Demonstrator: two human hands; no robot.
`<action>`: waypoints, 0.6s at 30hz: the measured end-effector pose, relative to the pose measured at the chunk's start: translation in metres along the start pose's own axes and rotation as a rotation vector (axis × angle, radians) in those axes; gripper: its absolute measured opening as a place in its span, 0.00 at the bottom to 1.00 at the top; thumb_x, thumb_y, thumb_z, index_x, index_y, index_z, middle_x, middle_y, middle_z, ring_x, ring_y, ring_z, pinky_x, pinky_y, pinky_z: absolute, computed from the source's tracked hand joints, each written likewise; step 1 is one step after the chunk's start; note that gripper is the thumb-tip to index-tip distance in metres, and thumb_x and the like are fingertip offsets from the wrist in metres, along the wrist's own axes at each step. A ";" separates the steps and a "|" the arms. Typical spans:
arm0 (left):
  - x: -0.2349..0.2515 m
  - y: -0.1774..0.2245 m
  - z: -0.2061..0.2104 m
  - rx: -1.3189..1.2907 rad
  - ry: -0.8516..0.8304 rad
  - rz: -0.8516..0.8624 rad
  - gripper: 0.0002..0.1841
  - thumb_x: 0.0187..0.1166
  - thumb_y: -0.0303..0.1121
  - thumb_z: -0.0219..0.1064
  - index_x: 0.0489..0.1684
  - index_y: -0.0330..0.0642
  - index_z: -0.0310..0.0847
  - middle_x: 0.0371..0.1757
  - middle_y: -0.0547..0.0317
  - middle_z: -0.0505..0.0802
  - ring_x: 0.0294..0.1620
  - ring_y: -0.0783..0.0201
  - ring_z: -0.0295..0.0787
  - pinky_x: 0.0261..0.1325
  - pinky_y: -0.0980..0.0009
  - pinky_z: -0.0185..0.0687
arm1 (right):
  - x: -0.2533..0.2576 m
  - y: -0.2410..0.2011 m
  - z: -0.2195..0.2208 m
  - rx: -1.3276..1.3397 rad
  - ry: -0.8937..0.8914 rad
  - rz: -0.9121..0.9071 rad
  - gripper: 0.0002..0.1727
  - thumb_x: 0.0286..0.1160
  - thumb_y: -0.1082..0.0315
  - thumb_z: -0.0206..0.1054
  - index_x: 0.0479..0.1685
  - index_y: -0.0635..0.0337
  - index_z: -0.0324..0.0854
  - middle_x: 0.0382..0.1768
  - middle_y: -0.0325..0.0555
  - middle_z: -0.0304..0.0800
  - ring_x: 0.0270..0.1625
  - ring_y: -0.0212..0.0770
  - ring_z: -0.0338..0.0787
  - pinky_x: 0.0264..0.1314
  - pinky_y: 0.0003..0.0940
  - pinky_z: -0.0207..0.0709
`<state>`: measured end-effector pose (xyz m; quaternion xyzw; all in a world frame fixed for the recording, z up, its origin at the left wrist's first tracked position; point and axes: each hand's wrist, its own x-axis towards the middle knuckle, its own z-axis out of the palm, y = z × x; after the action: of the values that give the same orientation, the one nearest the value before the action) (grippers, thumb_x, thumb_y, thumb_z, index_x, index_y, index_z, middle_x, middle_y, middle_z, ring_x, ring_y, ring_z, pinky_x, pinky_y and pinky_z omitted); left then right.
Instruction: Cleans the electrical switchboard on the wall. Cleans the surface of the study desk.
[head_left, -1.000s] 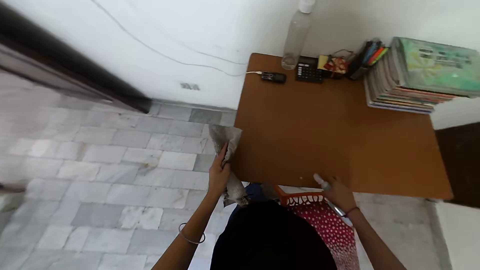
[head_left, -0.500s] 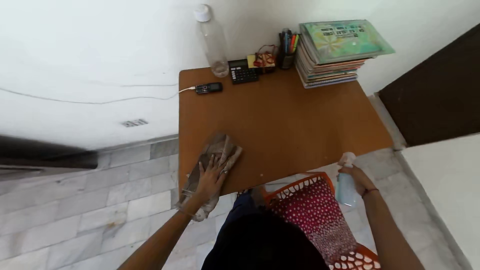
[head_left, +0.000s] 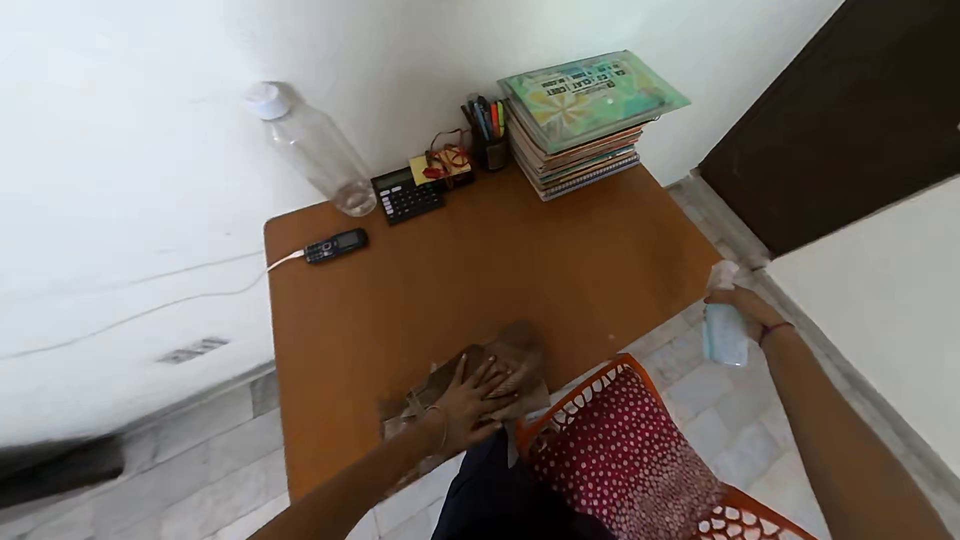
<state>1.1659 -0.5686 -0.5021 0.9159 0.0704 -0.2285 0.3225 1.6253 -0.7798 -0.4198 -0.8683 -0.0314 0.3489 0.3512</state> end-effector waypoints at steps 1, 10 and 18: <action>0.013 0.003 -0.009 0.013 -0.045 0.020 0.29 0.87 0.51 0.56 0.88 0.58 0.68 0.95 0.48 0.58 0.96 0.33 0.31 0.81 0.19 0.13 | 0.002 -0.004 -0.002 0.000 0.005 -0.011 0.27 0.83 0.68 0.64 0.78 0.69 0.68 0.61 0.67 0.82 0.56 0.54 0.83 0.61 0.54 0.75; 0.135 0.052 -0.055 0.063 -0.206 0.170 0.30 0.91 0.51 0.48 0.94 0.64 0.55 0.97 0.56 0.50 0.97 0.39 0.23 0.81 0.21 0.07 | 0.022 -0.044 -0.012 0.026 0.082 -0.039 0.28 0.81 0.69 0.66 0.79 0.69 0.69 0.66 0.68 0.81 0.64 0.58 0.81 0.67 0.57 0.72; 0.256 0.105 -0.075 0.074 -0.142 0.183 0.28 0.93 0.53 0.38 0.94 0.70 0.55 0.97 0.63 0.51 0.98 0.43 0.23 0.83 0.22 0.08 | 0.031 -0.051 -0.037 -0.051 0.132 0.038 0.24 0.79 0.71 0.68 0.72 0.70 0.74 0.58 0.68 0.83 0.55 0.57 0.83 0.60 0.57 0.75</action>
<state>1.4499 -0.6087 -0.5107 0.9113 -0.0448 -0.2647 0.3121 1.6814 -0.7537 -0.3869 -0.8985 -0.0005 0.2965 0.3236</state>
